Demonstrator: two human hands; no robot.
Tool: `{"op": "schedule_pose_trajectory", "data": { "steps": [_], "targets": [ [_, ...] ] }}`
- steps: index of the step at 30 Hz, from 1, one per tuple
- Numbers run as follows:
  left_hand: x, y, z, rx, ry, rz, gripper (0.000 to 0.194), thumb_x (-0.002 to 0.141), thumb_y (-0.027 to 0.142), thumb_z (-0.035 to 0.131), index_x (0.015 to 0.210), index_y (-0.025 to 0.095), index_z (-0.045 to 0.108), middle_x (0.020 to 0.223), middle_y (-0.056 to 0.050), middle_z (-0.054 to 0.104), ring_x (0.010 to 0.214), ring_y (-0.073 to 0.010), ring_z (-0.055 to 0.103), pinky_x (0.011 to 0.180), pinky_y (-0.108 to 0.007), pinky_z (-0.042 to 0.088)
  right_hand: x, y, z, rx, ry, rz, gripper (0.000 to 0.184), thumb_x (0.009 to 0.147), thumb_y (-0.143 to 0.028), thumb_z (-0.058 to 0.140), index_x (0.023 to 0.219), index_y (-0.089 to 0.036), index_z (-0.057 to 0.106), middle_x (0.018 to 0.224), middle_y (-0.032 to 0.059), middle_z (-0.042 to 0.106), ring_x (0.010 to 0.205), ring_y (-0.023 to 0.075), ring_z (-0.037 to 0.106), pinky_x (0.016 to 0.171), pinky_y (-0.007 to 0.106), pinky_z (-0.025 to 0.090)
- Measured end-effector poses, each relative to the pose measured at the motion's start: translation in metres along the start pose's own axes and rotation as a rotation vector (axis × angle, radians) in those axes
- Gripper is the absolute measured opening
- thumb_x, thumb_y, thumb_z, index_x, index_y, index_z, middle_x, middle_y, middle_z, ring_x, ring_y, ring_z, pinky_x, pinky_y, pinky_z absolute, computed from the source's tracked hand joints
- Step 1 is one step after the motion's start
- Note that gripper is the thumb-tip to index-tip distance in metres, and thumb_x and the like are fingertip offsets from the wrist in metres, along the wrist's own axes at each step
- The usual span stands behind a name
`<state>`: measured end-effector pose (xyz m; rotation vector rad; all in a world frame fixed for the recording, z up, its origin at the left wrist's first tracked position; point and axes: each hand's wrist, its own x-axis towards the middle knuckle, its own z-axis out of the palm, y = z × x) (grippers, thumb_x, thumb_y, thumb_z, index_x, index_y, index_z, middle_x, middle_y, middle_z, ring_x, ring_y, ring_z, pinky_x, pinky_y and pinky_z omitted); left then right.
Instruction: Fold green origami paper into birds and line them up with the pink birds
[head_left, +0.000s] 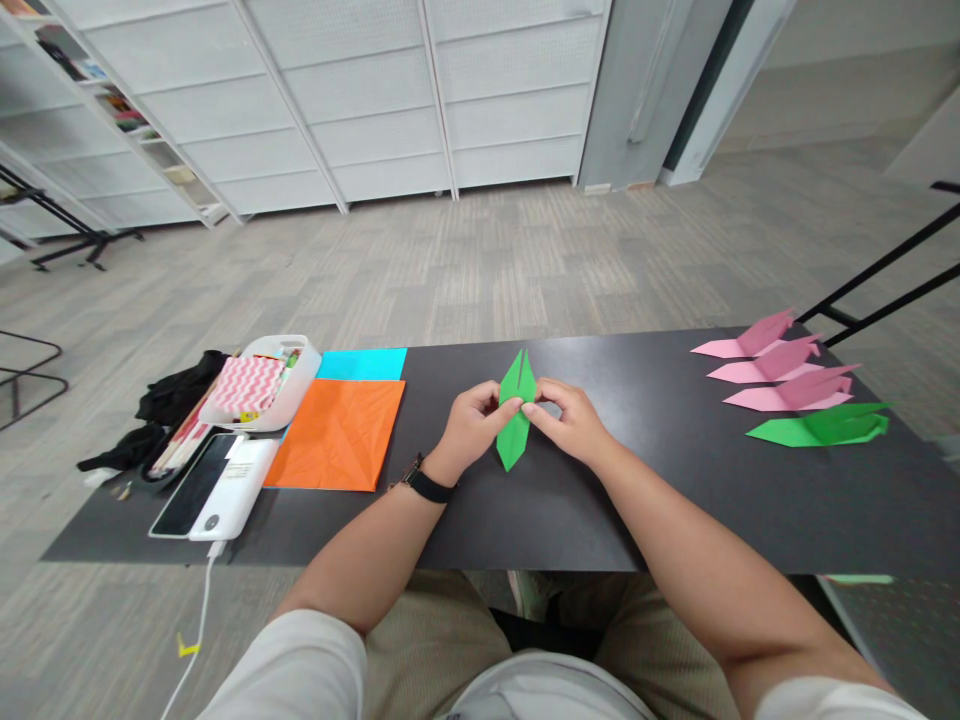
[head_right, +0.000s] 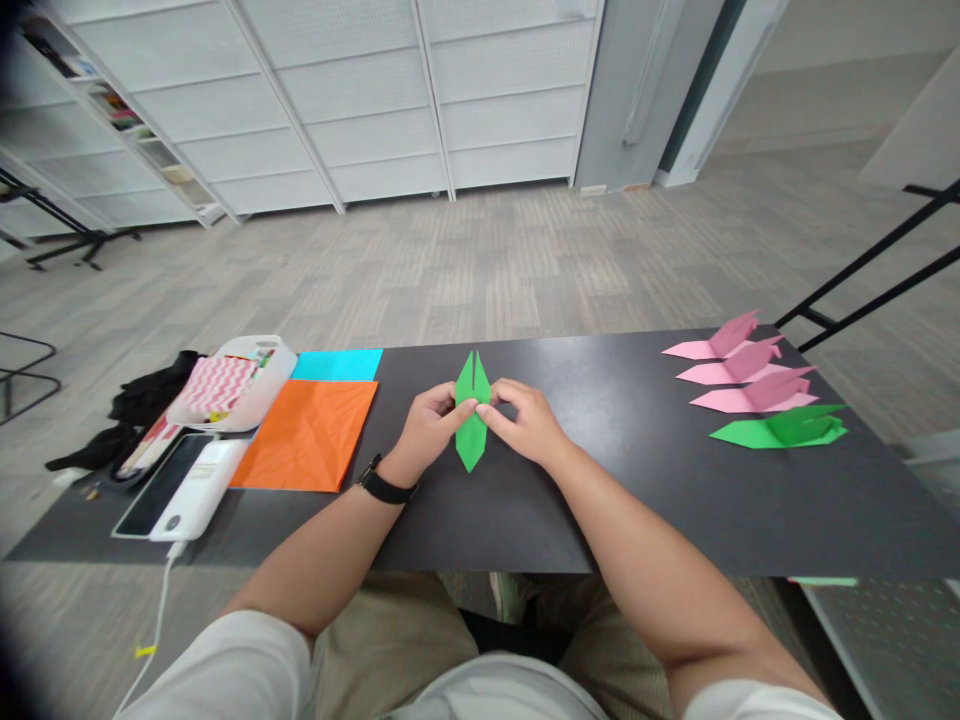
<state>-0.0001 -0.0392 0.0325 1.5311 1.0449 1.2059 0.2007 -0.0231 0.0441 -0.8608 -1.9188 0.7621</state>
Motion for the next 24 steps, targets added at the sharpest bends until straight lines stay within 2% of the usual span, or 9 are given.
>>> {"op": "schedule_pose_trajectory", "data": {
  "steps": [4, 7, 9, 11, 15, 19, 23, 24],
  "targets": [
    [0.005, -0.008, 0.001, -0.017, -0.024, -0.076, 0.044, 0.092, 0.059, 0.076, 0.082, 0.017, 0.067, 0.075, 0.0, 0.068, 0.067, -0.0133, 0.062, 0.062, -0.027, 0.054, 0.002, 0.007, 0.001, -0.007, 0.03, 0.14, 0.04, 0.1, -0.049, 0.057, 0.07, -0.024, 0.049, 0.067, -0.0024, 0.053, 0.066, 0.0159, 0.051, 0.066, 0.031, 0.042],
    [0.009, -0.013, 0.002, -0.053, -0.057, -0.078, 0.04, 0.094, 0.054, 0.075, 0.107, 0.017, 0.073, 0.088, -0.003, 0.075, 0.077, -0.016, 0.069, 0.07, -0.029, 0.058, 0.003, 0.015, 0.0, 0.011, 0.027, 0.276, 0.045, 0.097, -0.054, 0.057, 0.067, -0.024, 0.043, 0.062, -0.0039, 0.045, 0.062, 0.0149, 0.044, 0.061, 0.03, 0.036],
    [0.01, -0.015, 0.001, -0.045, -0.042, -0.085, 0.046, 0.093, 0.048, 0.076, 0.127, 0.018, 0.067, 0.085, -0.001, 0.074, 0.075, -0.0147, 0.07, 0.071, -0.028, 0.057, 0.004, 0.02, -0.001, -0.021, 0.005, 0.337, 0.046, 0.095, -0.055, 0.057, 0.066, -0.024, 0.042, 0.06, -0.0044, 0.043, 0.06, 0.0146, 0.042, 0.059, 0.029, 0.033],
    [0.01, -0.018, 0.0, 0.02, -0.019, -0.098, 0.052, 0.092, 0.041, 0.076, 0.136, 0.02, 0.058, 0.081, 0.003, 0.072, 0.07, -0.0126, 0.068, 0.07, -0.026, 0.055, 0.004, 0.024, -0.003, -0.092, -0.034, 0.369, 0.044, 0.094, -0.053, 0.057, 0.064, -0.024, 0.042, 0.059, -0.0043, 0.044, 0.059, 0.0147, 0.042, 0.059, 0.03, 0.032],
    [0.008, -0.022, -0.001, 0.227, -0.03, -0.066, 0.042, 0.092, 0.028, 0.073, 0.129, 0.024, 0.053, 0.081, 0.004, 0.075, 0.067, -0.0134, 0.069, 0.068, -0.026, 0.052, 0.003, 0.029, -0.004, -0.274, -0.092, 0.365, 0.038, 0.095, -0.043, 0.056, 0.064, -0.023, 0.047, 0.06, -0.003, 0.052, 0.061, 0.0162, 0.05, 0.062, 0.031, 0.033],
    [0.008, -0.025, -0.001, 0.436, -0.074, -0.037, 0.028, 0.094, 0.024, 0.072, 0.116, 0.026, 0.054, 0.081, 0.004, 0.076, 0.068, -0.0162, 0.071, 0.065, -0.027, 0.05, -0.001, 0.033, -0.002, -0.495, -0.084, 0.273, 0.028, 0.096, -0.037, 0.061, 0.072, -0.023, 0.06, 0.075, 0.0007, 0.069, 0.074, 0.0199, 0.061, 0.073, 0.034, 0.037],
    [0.011, -0.028, 0.001, 0.616, -0.115, 0.028, 0.022, 0.093, 0.02, 0.073, 0.109, 0.025, 0.058, 0.086, 0.002, 0.076, 0.072, -0.0188, 0.07, 0.068, -0.03, 0.05, -0.004, 0.039, 0.0, -0.636, -0.041, 0.236, 0.009, 0.092, -0.032, 0.071, 0.094, -0.023, 0.069, 0.092, 0.0042, 0.074, 0.09, 0.0248, 0.066, 0.083, 0.038, 0.04],
    [0.012, -0.029, 0.001, 0.661, -0.125, 0.056, 0.021, 0.093, 0.019, 0.073, 0.108, 0.025, 0.059, 0.087, 0.001, 0.076, 0.076, -0.0199, 0.07, 0.07, -0.032, 0.051, -0.005, 0.04, 0.0, -0.655, -0.031, 0.225, 0.013, 0.091, -0.03, 0.073, 0.101, -0.024, 0.07, 0.099, 0.0055, 0.074, 0.095, 0.0264, 0.066, 0.085, 0.039, 0.041]
  ]
}}
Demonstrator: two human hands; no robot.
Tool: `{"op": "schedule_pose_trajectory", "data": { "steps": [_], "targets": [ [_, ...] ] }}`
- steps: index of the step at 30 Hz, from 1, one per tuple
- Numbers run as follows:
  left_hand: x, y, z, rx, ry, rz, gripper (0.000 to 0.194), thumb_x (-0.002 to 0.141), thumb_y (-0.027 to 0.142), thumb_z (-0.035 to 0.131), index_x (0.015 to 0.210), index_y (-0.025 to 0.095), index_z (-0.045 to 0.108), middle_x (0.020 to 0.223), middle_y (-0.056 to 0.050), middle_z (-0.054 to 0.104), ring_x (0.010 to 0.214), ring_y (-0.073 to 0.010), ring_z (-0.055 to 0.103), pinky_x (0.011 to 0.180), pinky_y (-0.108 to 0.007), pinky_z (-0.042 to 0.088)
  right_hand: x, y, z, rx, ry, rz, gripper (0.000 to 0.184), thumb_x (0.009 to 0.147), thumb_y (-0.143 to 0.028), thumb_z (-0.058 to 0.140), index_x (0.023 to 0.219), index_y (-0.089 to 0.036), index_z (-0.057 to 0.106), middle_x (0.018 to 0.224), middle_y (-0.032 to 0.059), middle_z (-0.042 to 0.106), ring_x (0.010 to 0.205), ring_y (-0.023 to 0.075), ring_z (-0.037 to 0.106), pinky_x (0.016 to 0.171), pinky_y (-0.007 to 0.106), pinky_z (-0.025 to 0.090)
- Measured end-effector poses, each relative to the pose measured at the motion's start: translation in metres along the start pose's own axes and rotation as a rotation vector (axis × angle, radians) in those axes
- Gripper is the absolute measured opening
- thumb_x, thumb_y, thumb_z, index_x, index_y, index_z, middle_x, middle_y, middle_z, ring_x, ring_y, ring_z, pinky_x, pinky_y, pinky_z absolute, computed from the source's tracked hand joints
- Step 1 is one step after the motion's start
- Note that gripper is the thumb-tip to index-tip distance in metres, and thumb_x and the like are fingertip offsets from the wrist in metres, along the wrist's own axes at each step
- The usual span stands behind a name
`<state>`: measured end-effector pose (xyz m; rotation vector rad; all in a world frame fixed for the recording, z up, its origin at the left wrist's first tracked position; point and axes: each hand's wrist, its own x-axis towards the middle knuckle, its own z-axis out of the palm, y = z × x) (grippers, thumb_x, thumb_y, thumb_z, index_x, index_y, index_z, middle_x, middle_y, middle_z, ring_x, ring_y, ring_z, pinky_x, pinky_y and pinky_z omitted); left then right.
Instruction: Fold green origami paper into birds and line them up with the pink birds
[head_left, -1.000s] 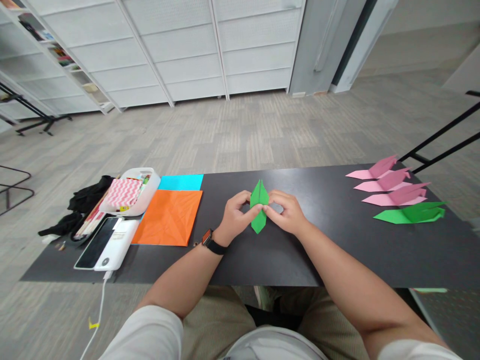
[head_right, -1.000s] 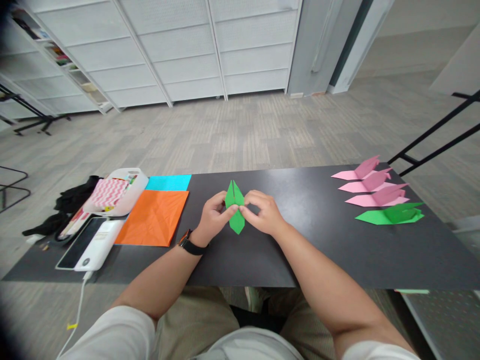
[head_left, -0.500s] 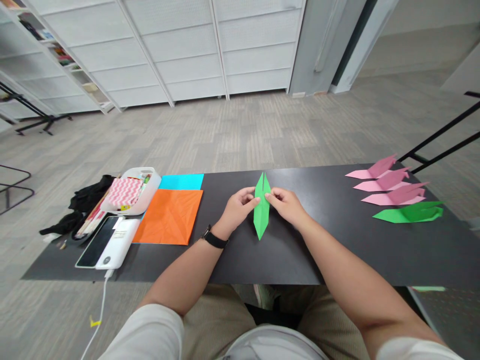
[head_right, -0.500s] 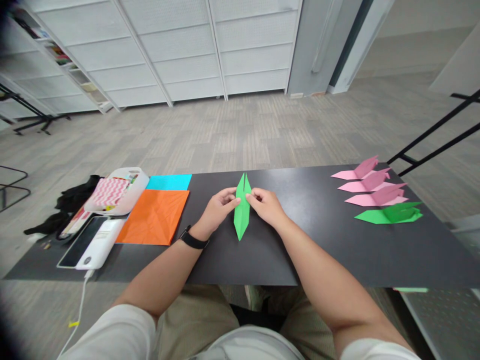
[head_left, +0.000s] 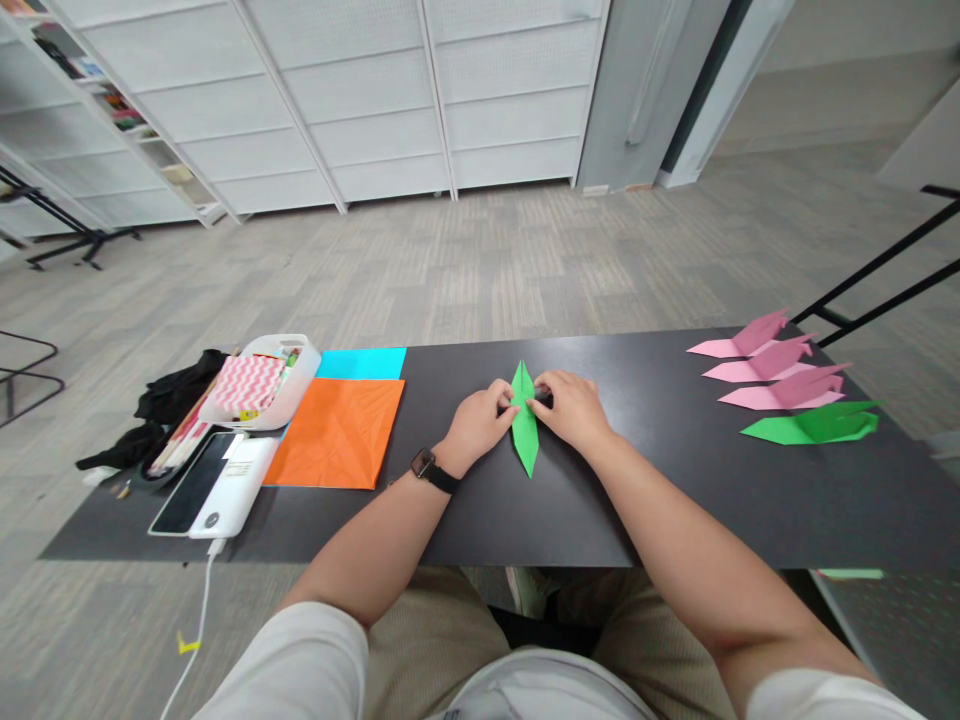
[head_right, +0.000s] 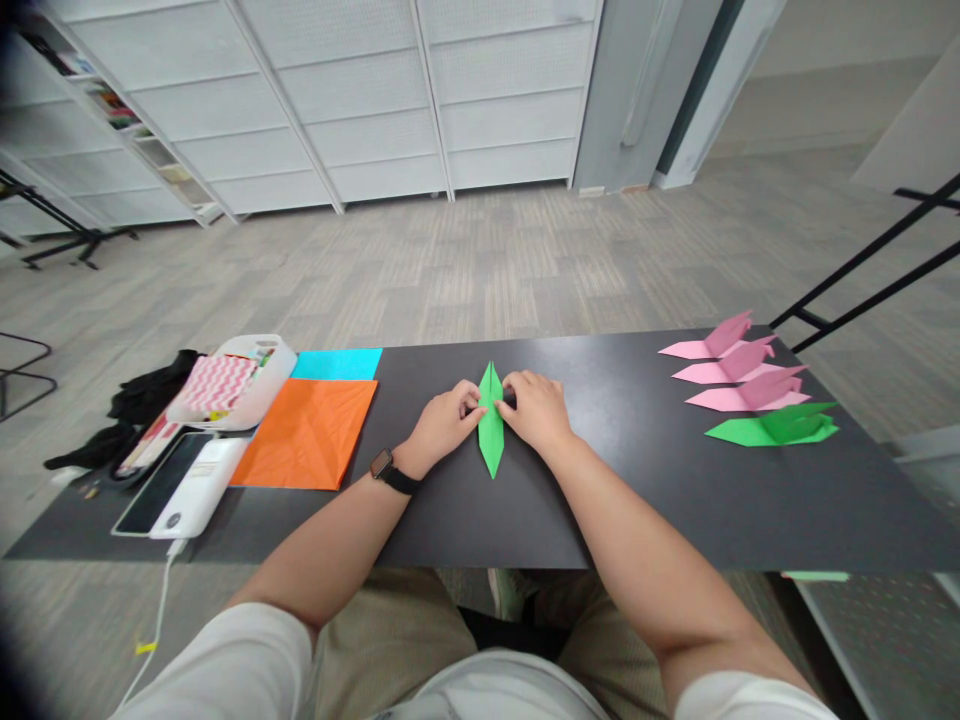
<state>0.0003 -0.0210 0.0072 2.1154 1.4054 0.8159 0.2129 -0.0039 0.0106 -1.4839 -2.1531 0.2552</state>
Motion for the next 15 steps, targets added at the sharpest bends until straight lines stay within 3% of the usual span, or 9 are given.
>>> {"op": "schedule_pose_trajectory", "data": {
  "steps": [3, 8, 15],
  "targets": [
    [0.002, -0.002, 0.002, 0.127, -0.002, 0.084, 0.015, 0.094, 0.02, 0.074, 0.105, 0.024, 0.066, 0.087, -0.001, 0.074, 0.083, -0.0225, 0.069, 0.08, -0.036, 0.053, -0.001, 0.004, 0.004, -0.034, 0.012, -0.043, 0.028, 0.089, -0.026, 0.077, 0.116, -0.025, 0.071, 0.109, 0.008, 0.072, 0.106, 0.0297, 0.064, 0.09, 0.043, 0.043],
    [0.002, -0.003, 0.001, 0.276, 0.016, 0.171, 0.014, 0.094, 0.026, 0.077, 0.108, 0.023, 0.075, 0.102, -0.006, 0.071, 0.095, -0.0243, 0.066, 0.092, -0.041, 0.053, -0.003, 0.009, 0.012, -0.034, -0.002, -0.134, 0.026, 0.091, -0.021, 0.075, 0.115, -0.03, 0.08, 0.115, 0.0082, 0.07, 0.11, 0.0283, 0.061, 0.096, 0.047, 0.044],
    [0.001, 0.003, -0.002, 0.363, -0.063, 0.205, 0.012, 0.102, 0.029, 0.069, 0.109, 0.026, 0.078, 0.13, -0.003, 0.074, 0.12, -0.0256, 0.061, 0.105, -0.045, 0.049, -0.002, 0.004, 0.006, -0.107, -0.127, -0.071, 0.031, 0.097, -0.025, 0.068, 0.124, -0.035, 0.081, 0.133, 0.0097, 0.066, 0.123, 0.0317, 0.056, 0.105, 0.051, 0.042]
  ]
}}
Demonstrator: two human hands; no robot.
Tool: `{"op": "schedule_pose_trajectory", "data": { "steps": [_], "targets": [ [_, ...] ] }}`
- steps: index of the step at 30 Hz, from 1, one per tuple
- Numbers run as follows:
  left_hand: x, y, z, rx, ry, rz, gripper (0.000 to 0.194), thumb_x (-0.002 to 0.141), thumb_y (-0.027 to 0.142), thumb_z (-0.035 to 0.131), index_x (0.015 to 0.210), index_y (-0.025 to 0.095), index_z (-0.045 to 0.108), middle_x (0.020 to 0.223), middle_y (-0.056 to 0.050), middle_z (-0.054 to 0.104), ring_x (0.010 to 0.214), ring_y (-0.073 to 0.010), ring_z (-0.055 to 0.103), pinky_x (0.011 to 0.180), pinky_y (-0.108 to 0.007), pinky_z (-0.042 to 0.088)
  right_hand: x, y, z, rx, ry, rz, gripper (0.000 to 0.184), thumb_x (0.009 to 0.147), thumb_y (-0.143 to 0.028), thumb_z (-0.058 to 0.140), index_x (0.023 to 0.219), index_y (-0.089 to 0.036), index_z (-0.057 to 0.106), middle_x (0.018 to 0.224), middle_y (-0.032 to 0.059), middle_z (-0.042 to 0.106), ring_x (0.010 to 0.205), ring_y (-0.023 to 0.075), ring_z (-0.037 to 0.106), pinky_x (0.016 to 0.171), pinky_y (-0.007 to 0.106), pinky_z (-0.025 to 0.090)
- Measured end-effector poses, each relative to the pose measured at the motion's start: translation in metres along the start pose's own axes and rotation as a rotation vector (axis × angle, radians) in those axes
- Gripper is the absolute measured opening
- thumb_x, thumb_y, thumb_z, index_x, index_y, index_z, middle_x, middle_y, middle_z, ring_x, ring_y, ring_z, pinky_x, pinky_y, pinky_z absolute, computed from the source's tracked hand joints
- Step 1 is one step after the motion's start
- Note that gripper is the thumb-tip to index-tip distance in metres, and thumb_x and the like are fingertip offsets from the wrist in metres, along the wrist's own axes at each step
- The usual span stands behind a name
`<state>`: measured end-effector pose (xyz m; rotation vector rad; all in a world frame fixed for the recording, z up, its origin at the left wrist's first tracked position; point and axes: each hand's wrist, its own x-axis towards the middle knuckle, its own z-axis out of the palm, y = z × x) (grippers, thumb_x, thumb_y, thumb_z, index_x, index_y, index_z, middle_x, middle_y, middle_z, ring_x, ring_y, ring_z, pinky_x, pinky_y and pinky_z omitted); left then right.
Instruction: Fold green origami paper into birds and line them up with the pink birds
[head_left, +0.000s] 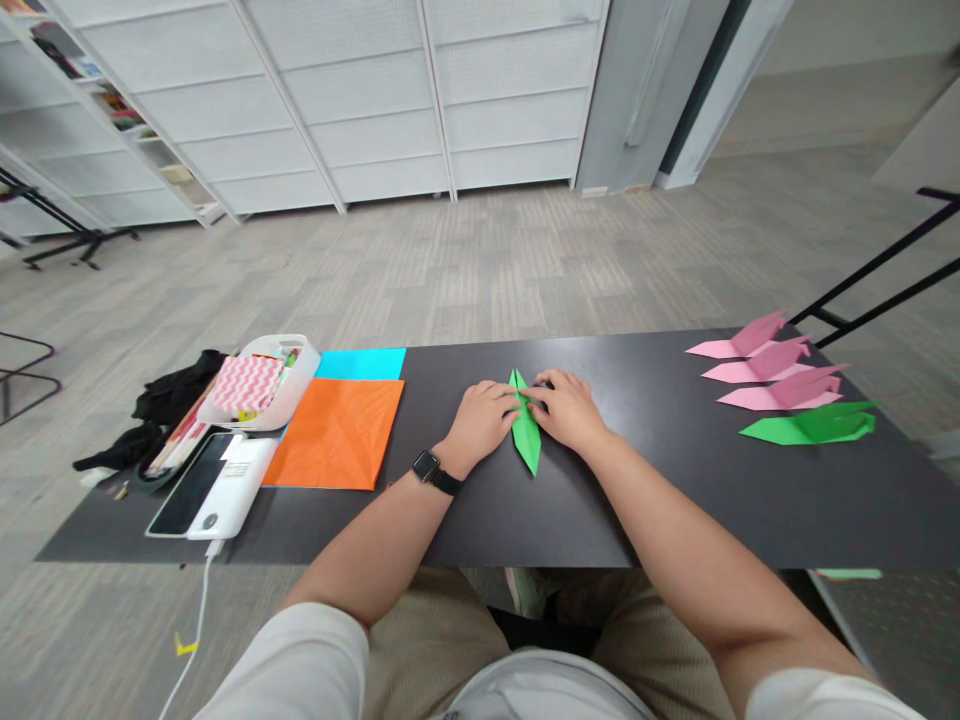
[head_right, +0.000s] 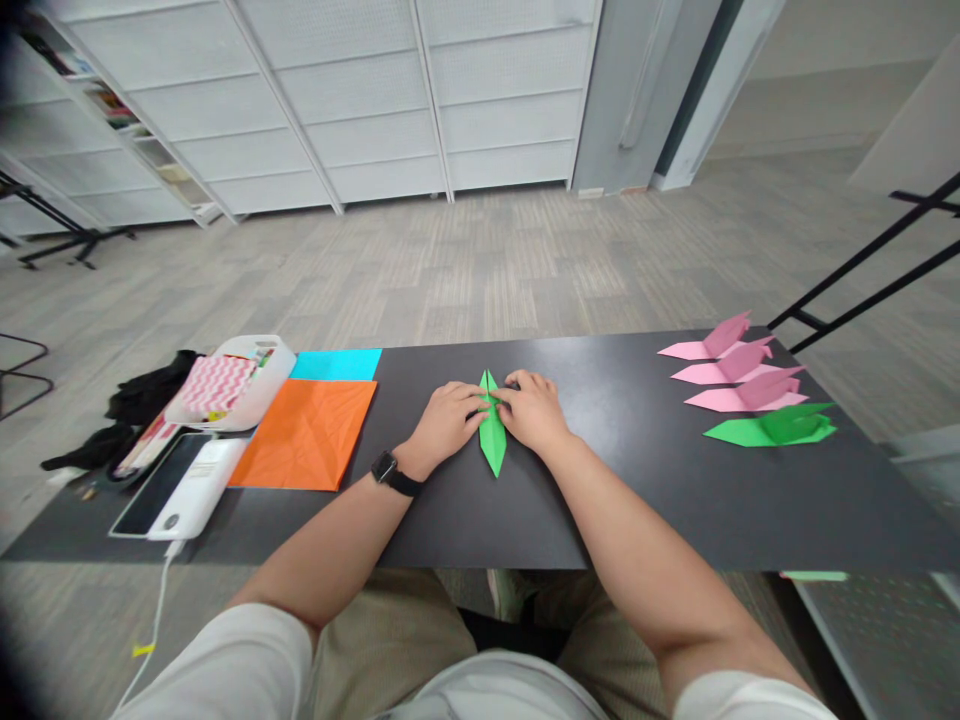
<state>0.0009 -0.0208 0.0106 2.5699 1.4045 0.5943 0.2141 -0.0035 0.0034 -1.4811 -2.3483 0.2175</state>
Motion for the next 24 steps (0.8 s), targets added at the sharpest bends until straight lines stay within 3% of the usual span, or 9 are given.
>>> {"op": "schedule_pose_trajectory", "data": {
  "steps": [8, 11, 14, 24],
  "targets": [
    [-0.003, 0.002, -0.011, -0.009, -0.074, 0.039, 0.016, 0.102, 0.039, 0.069, 0.1, 0.027, 0.08, 0.112, -0.004, 0.078, 0.114, -0.0261, 0.065, 0.116, -0.052, 0.043, -0.002, 0.002, -0.005, 0.049, -0.026, -0.089, 0.022, 0.092, -0.027, 0.075, 0.109, -0.036, 0.086, 0.132, 0.0074, 0.067, 0.126, 0.0316, 0.056, 0.111, 0.052, 0.039],
    [-0.003, 0.002, -0.009, -0.027, -0.049, 0.044, 0.017, 0.103, 0.035, 0.068, 0.113, 0.026, 0.077, 0.13, -0.005, 0.075, 0.127, -0.0263, 0.062, 0.126, -0.054, 0.035, -0.002, 0.005, -0.004, 0.048, -0.028, -0.12, 0.021, 0.092, -0.027, 0.074, 0.108, -0.034, 0.086, 0.13, 0.0074, 0.067, 0.124, 0.031, 0.058, 0.112, 0.052, 0.039],
    [-0.004, 0.001, -0.004, -0.042, -0.068, 0.025, 0.029, 0.102, 0.033, 0.068, 0.13, 0.025, 0.07, 0.146, -0.006, 0.069, 0.143, -0.0275, 0.056, 0.132, -0.057, 0.027, -0.001, 0.007, -0.005, 0.044, -0.031, -0.121, 0.022, 0.092, -0.027, 0.074, 0.111, -0.032, 0.085, 0.131, 0.0081, 0.067, 0.123, 0.0314, 0.058, 0.112, 0.052, 0.039],
    [-0.005, -0.002, -0.007, -0.036, -0.155, -0.022, 0.043, 0.106, 0.038, 0.061, 0.146, 0.024, 0.063, 0.16, -0.007, 0.058, 0.156, -0.0275, 0.047, 0.134, -0.053, 0.027, 0.0, 0.012, -0.005, 0.06, -0.023, -0.107, 0.022, 0.092, -0.03, 0.076, 0.112, -0.034, 0.085, 0.131, 0.008, 0.067, 0.124, 0.0317, 0.058, 0.112, 0.054, 0.039]
  ]
}}
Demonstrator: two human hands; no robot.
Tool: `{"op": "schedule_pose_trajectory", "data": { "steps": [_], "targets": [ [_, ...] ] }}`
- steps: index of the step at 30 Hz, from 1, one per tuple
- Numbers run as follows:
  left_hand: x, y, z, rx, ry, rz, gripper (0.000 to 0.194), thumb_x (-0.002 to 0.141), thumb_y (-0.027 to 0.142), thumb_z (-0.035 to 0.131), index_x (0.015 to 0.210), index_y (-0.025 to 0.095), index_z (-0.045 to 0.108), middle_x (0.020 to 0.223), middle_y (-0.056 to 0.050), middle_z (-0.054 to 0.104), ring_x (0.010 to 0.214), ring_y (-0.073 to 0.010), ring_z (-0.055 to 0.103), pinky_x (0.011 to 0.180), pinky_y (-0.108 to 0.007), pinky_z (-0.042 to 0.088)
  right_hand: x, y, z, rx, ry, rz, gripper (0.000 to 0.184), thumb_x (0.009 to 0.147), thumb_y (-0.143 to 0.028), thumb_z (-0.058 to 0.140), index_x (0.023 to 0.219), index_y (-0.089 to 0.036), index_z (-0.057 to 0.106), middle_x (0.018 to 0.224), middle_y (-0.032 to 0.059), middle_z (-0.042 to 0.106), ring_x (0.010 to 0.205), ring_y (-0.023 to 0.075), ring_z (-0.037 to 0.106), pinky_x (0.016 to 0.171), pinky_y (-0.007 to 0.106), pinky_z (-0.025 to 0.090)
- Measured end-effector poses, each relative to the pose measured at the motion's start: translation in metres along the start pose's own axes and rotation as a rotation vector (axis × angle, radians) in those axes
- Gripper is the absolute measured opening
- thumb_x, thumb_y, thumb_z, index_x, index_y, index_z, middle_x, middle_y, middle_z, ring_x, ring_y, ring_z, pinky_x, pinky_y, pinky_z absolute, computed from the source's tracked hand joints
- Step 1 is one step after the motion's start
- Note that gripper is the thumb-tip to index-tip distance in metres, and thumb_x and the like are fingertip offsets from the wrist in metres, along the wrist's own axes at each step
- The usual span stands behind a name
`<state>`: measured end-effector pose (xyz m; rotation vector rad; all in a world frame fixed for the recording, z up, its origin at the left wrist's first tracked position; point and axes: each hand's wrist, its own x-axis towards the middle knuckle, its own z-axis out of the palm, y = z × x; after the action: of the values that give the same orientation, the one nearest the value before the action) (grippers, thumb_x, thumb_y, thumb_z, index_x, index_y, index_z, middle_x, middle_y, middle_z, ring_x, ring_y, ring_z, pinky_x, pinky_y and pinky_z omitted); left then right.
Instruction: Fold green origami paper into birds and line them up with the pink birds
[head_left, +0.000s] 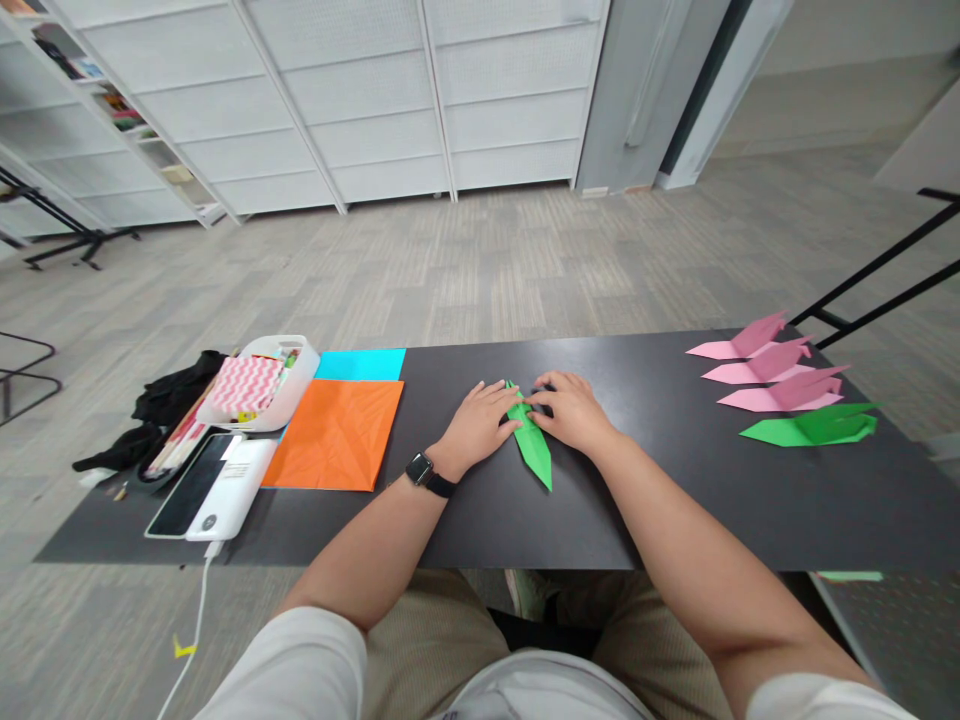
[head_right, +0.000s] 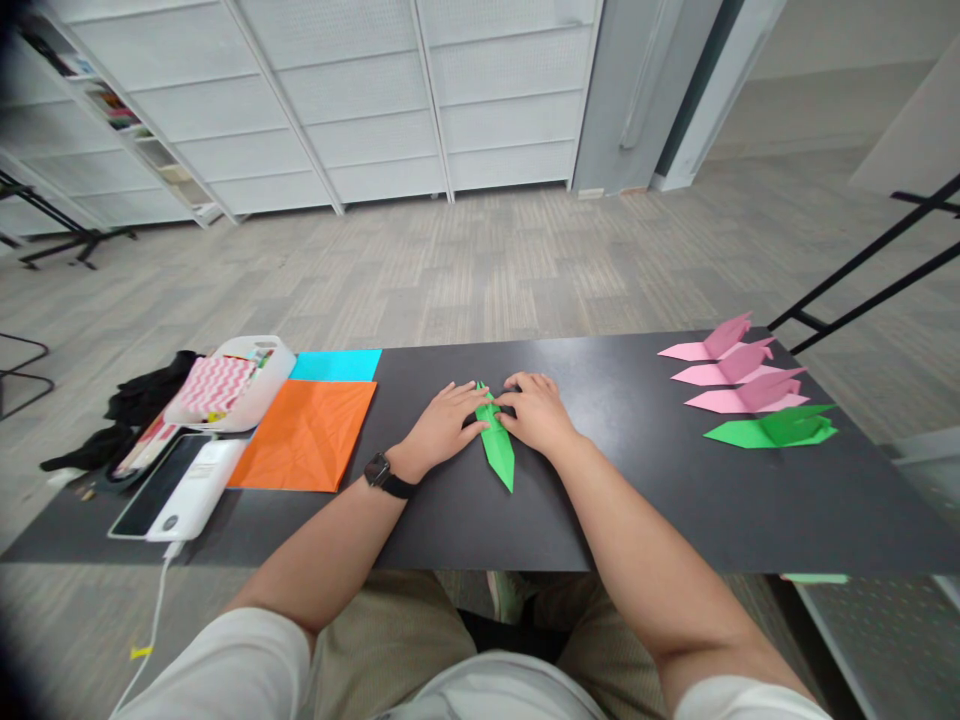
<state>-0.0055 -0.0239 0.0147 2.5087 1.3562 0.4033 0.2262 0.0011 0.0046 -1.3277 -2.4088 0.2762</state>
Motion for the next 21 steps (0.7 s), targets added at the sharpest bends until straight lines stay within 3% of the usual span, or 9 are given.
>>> {"op": "schedule_pose_trajectory", "data": {
  "steps": [11, 21],
  "targets": [
    [-0.0006, -0.0001, -0.0013, 0.085, -0.064, -0.036, 0.049, 0.109, 0.044, 0.05, 0.154, 0.026, 0.058, 0.171, -0.006, 0.045, 0.161, -0.0319, 0.036, 0.134, -0.06, 0.026, -0.001, 0.0002, -0.0016, 0.016, 0.013, -0.04, 0.023, 0.092, -0.03, 0.077, 0.113, -0.033, 0.083, 0.13, 0.0084, 0.067, 0.124, 0.0304, 0.059, 0.112, 0.053, 0.041],
    [-0.002, -0.0008, -0.001, 0.083, -0.028, -0.018, 0.049, 0.109, 0.045, 0.051, 0.153, 0.024, 0.056, 0.17, -0.009, 0.046, 0.161, -0.0325, 0.037, 0.134, -0.064, 0.019, -0.0018, 0.0015, -0.0037, 0.032, -0.031, -0.065, 0.024, 0.092, -0.031, 0.076, 0.116, -0.032, 0.082, 0.129, 0.0082, 0.067, 0.123, 0.0298, 0.059, 0.114, 0.054, 0.039]
  ]
}}
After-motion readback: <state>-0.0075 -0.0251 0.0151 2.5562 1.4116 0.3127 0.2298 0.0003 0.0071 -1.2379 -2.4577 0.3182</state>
